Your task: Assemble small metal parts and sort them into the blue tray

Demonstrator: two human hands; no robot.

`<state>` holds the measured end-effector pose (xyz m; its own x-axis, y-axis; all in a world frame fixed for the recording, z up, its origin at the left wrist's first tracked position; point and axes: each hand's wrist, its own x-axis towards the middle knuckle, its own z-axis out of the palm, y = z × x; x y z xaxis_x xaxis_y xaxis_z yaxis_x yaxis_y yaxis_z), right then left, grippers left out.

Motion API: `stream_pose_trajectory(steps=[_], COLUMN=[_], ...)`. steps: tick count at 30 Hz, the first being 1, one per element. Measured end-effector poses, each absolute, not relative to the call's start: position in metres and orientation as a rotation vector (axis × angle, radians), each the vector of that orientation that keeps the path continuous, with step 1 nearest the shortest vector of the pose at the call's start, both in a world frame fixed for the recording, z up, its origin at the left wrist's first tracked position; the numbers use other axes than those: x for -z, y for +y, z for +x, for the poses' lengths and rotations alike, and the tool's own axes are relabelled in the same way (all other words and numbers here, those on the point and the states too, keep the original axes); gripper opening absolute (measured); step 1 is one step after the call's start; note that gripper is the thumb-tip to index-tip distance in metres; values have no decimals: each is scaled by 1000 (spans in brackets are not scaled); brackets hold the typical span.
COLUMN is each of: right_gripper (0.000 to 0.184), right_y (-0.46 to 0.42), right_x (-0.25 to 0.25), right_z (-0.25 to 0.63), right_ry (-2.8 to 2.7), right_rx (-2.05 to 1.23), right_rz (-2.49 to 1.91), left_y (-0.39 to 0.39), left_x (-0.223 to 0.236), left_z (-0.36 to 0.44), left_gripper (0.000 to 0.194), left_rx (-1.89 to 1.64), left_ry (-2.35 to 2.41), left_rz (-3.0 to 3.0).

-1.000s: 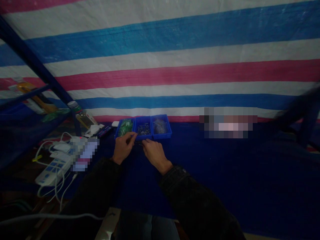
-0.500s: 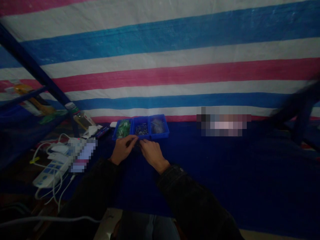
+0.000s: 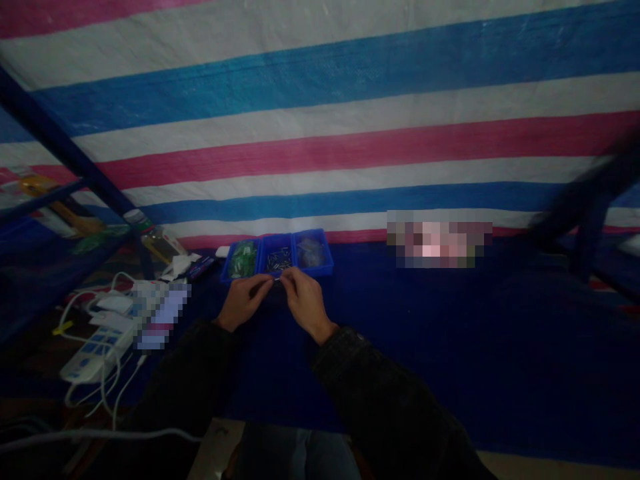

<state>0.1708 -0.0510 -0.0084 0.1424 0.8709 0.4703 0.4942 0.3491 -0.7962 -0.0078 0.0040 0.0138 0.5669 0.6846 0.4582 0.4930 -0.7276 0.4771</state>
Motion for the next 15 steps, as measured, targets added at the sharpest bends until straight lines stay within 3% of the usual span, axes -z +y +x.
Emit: stream_pose_trajectory(steps=[8, 15], right_gripper=[19, 16], right_y=[-53, -54], right_x=[6, 6], right_z=[169, 167], right_ry=[-1470, -1582], right_rx=[-542, -442], right_rz=[-1239, -1190], left_y=[3, 4], left_x=[-12, -11], left_z=[-7, -7], left_gripper=[19, 18], left_rx=[-924, -920], left_ry=[880, 891], left_rz=[2515, 2515])
